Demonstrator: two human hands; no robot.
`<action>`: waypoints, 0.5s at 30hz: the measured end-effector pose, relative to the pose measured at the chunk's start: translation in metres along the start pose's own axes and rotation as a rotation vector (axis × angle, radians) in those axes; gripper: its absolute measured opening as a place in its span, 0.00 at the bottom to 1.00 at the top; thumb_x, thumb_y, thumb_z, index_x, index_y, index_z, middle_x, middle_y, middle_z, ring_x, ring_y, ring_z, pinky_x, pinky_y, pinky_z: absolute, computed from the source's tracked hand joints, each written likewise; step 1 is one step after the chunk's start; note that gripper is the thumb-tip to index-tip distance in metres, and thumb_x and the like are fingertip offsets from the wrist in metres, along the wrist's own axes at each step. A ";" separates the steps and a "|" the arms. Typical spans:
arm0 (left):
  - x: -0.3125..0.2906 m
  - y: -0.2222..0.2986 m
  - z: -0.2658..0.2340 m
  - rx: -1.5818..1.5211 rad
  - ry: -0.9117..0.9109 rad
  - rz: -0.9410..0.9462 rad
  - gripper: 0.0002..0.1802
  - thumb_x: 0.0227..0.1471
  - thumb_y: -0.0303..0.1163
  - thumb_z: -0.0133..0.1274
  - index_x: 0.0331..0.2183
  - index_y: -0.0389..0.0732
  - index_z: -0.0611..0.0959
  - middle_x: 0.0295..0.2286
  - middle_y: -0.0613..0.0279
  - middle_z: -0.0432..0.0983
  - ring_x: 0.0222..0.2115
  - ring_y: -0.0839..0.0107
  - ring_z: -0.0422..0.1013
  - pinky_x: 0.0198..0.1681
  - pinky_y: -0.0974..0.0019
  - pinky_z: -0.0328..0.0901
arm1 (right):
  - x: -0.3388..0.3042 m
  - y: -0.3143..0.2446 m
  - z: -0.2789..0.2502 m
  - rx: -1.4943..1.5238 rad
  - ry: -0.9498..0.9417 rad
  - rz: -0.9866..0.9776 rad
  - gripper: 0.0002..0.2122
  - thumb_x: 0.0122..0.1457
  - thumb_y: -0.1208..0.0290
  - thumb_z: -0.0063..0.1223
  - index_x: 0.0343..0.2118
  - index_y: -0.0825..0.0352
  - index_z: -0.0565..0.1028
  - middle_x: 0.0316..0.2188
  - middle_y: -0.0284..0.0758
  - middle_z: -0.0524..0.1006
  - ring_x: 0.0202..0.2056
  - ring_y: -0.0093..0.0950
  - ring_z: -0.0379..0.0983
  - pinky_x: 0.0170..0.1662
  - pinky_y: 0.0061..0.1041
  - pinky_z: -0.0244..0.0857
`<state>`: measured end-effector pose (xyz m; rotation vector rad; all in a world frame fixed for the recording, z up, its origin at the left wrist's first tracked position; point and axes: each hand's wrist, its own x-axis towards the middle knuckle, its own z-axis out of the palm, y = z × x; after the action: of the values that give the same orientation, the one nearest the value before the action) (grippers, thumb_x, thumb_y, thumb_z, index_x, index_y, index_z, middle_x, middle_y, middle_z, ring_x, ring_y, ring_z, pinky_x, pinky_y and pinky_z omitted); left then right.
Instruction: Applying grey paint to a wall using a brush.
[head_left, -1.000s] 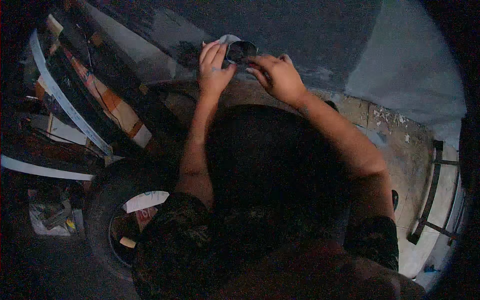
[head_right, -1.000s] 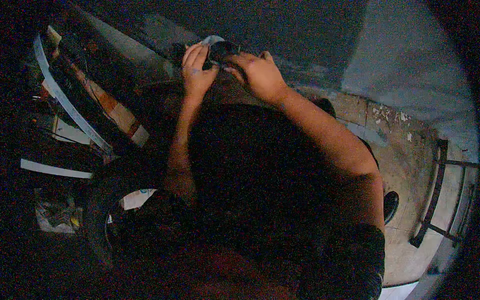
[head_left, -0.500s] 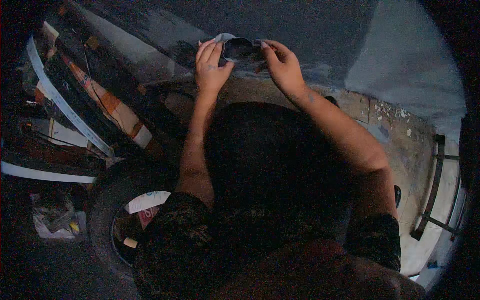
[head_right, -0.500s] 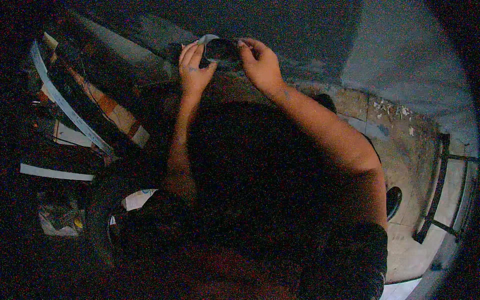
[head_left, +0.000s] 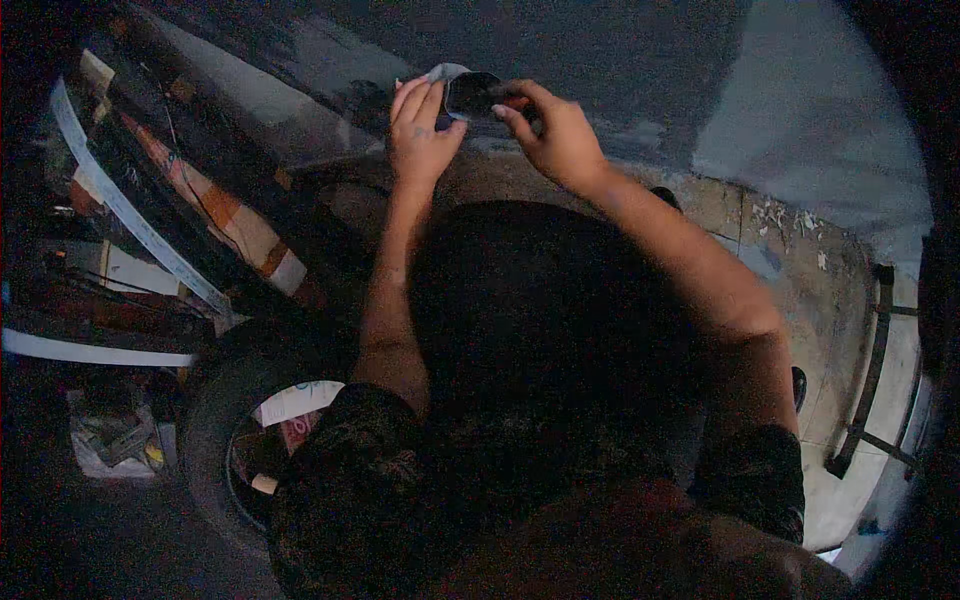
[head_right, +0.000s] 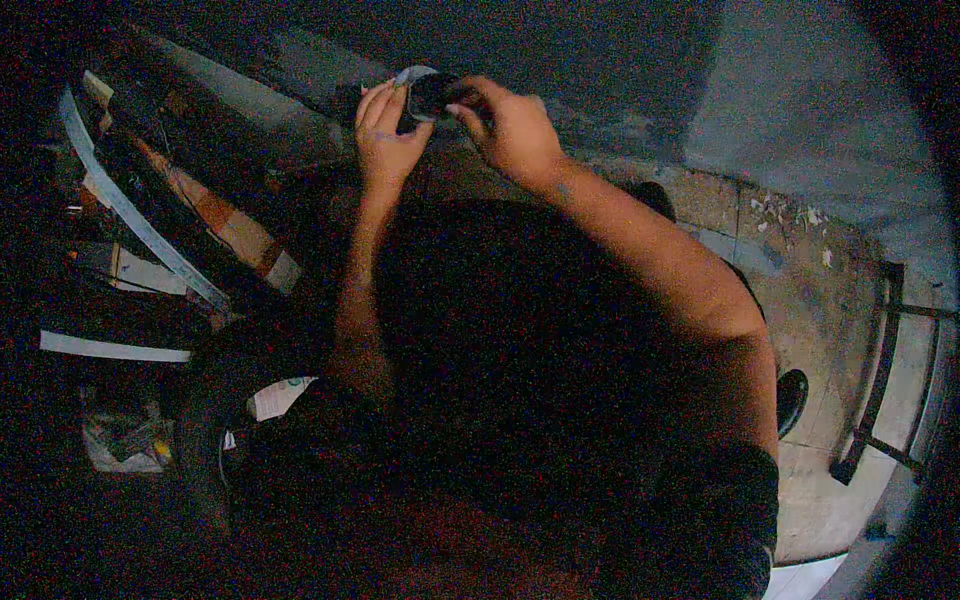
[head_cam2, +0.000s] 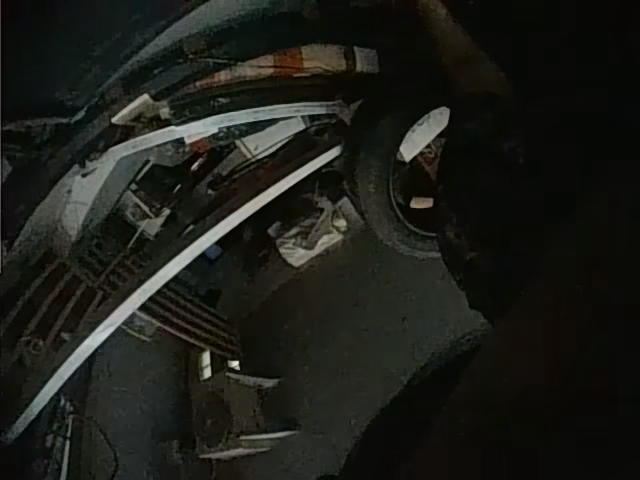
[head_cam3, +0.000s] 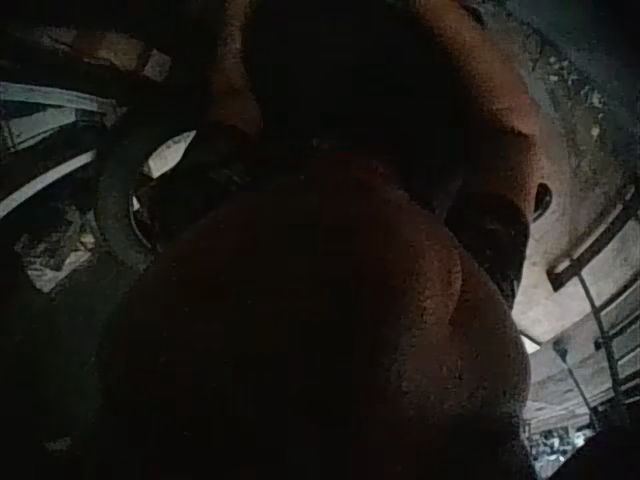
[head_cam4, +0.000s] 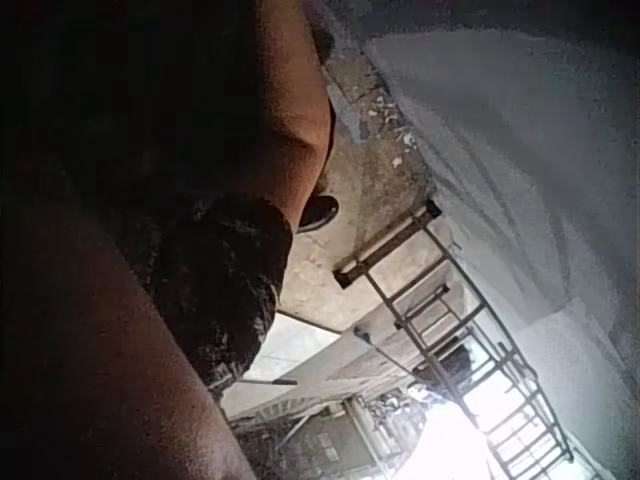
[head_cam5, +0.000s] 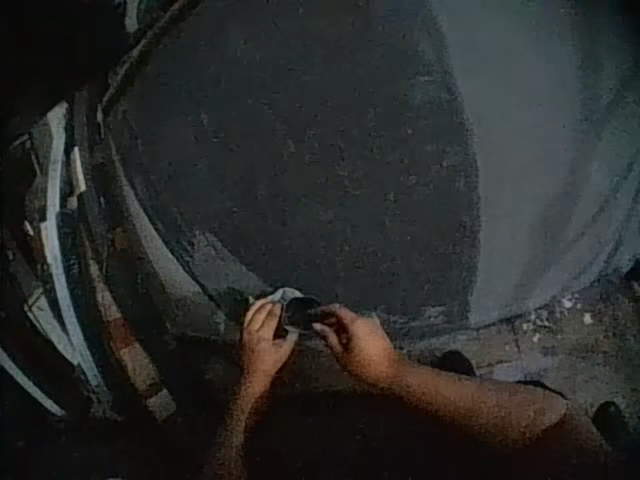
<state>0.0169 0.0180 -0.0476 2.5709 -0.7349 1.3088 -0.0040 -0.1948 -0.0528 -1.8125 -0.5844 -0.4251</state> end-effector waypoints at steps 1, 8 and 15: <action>0.000 0.000 0.000 -0.001 0.000 0.001 0.28 0.31 0.33 0.64 0.40 0.36 0.79 0.42 0.51 0.74 0.46 0.54 0.68 0.56 0.49 0.57 | 0.000 0.001 -0.002 -0.140 -0.013 -0.080 0.13 0.57 0.68 0.54 0.44 0.64 0.73 0.33 0.41 0.78 0.33 0.34 0.77 0.36 0.28 0.70; -0.001 0.002 0.003 -0.034 -0.004 0.002 0.29 0.27 0.29 0.62 0.39 0.33 0.78 0.40 0.50 0.73 0.48 0.53 0.65 0.56 0.51 0.57 | 0.002 0.007 -0.003 -0.204 0.056 -0.165 0.11 0.55 0.67 0.56 0.40 0.65 0.76 0.31 0.42 0.78 0.33 0.35 0.76 0.36 0.29 0.69; -0.005 -0.007 0.005 -0.057 -0.055 -0.064 0.31 0.29 0.35 0.65 0.41 0.35 0.78 0.42 0.49 0.73 0.47 0.52 0.67 0.56 0.49 0.56 | 0.004 0.017 0.006 0.307 0.235 0.298 0.18 0.55 0.56 0.55 0.32 0.71 0.79 0.27 0.38 0.79 0.27 0.26 0.75 0.32 0.26 0.67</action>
<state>0.0213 0.0239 -0.0542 2.5721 -0.6835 1.1860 0.0094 -0.1929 -0.0659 -1.4984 -0.1977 -0.3189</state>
